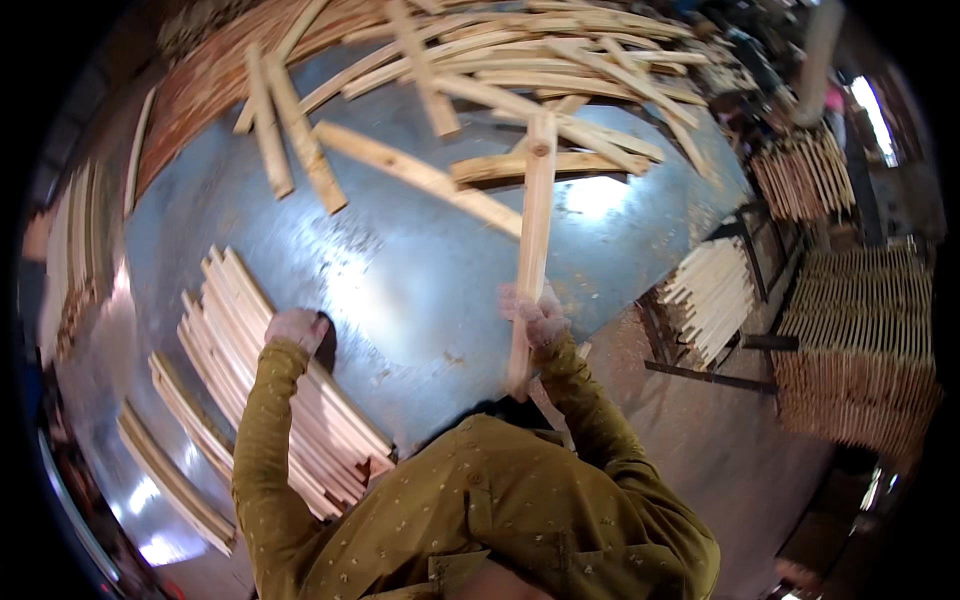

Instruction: The person sorts and stacks thin wooden strips on a metal table. They pick up individual strips, align them, and place them into neat piles, occasionally moving the stacks to different locations on the table.

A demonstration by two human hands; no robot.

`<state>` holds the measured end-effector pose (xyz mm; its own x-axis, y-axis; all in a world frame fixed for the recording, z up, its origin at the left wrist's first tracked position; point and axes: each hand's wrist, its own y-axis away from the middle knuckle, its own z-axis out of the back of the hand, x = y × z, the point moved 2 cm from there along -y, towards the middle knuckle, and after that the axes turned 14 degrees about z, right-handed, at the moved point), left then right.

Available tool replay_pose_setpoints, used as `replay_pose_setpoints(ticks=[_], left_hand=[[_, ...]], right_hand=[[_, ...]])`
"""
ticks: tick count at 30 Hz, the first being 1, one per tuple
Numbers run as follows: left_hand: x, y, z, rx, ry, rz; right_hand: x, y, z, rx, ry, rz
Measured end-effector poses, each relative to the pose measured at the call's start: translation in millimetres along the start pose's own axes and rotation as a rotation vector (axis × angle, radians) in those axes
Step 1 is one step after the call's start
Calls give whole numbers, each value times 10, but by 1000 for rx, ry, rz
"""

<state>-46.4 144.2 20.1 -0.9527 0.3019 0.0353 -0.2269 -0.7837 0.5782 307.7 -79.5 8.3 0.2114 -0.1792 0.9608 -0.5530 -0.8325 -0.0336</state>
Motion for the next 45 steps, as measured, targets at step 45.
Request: replay_pose_setpoints(ticks=[45], left_hand=[[-4220,861,-309,-22,2317,220]], right_hand=[[1230,-2246,4801,-598,533,576]])
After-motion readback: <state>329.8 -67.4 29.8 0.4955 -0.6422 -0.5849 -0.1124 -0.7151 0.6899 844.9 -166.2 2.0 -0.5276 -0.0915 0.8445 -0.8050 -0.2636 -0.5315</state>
